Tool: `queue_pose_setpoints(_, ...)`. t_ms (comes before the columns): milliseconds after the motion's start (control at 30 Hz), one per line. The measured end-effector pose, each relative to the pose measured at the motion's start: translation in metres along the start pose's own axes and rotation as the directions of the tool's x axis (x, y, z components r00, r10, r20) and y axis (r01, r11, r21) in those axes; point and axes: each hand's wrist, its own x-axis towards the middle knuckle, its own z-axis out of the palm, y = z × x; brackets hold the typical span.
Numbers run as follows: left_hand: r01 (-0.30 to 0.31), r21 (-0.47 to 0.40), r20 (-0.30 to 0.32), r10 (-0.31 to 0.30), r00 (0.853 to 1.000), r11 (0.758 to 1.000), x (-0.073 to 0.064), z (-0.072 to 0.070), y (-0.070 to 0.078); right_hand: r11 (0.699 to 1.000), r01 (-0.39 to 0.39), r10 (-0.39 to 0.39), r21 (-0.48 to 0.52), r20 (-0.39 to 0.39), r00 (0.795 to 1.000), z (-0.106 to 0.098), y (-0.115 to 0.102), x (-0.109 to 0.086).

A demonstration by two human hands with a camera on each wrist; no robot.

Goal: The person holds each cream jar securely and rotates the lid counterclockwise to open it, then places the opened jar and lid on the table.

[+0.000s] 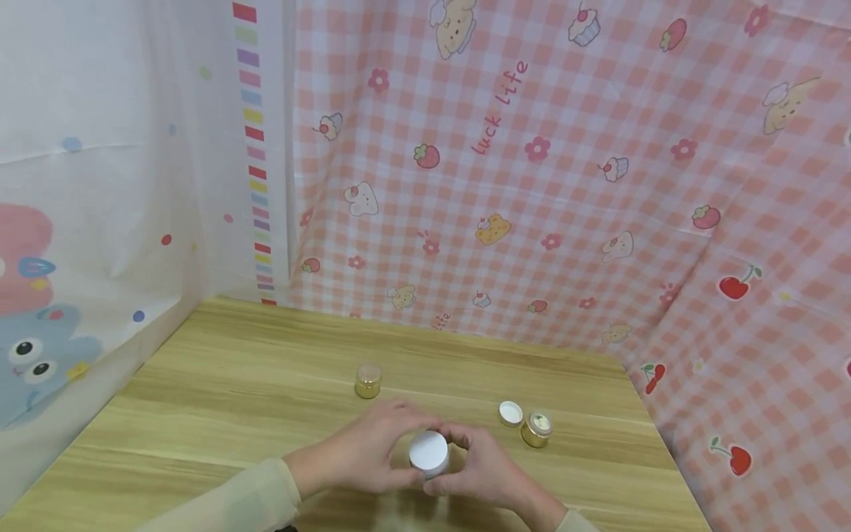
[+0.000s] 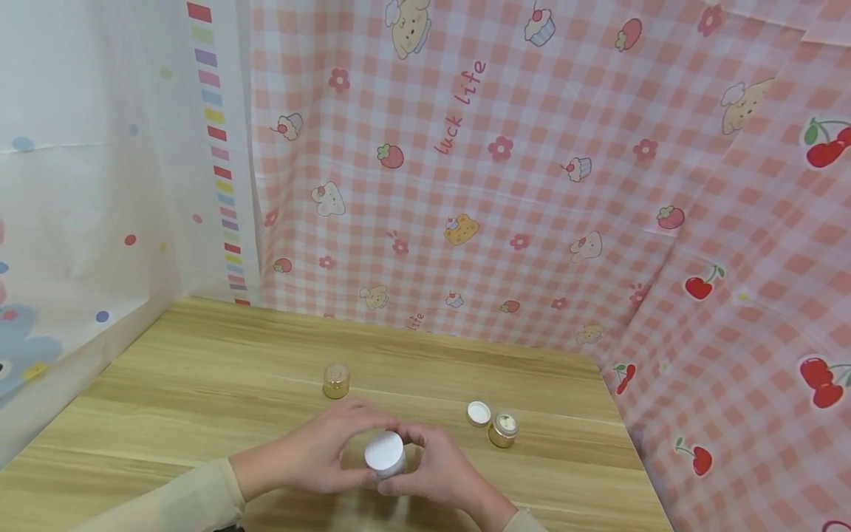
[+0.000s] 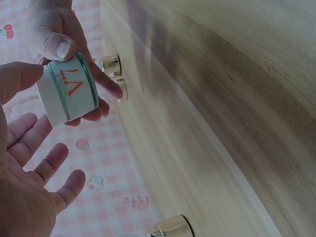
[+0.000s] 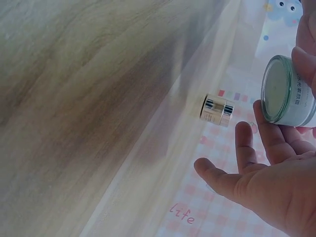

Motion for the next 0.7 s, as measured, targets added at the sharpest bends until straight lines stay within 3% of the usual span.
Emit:
queue_pose_setpoints(400,0.029,0.029,0.036,-0.030,0.999,0.999,-0.0007,0.0041,-0.0009,1.000,0.004,-0.004,0.006,0.020,1.000,0.0024,-0.0009,-0.0025)
queue_pose_setpoints(700,0.016,0.044,0.040,-0.018,0.999,0.999,-0.0025,0.0059,-0.0030,1.000,-0.025,0.025,0.007,-0.004,1.000,0.0036,-0.0002,-0.0051)
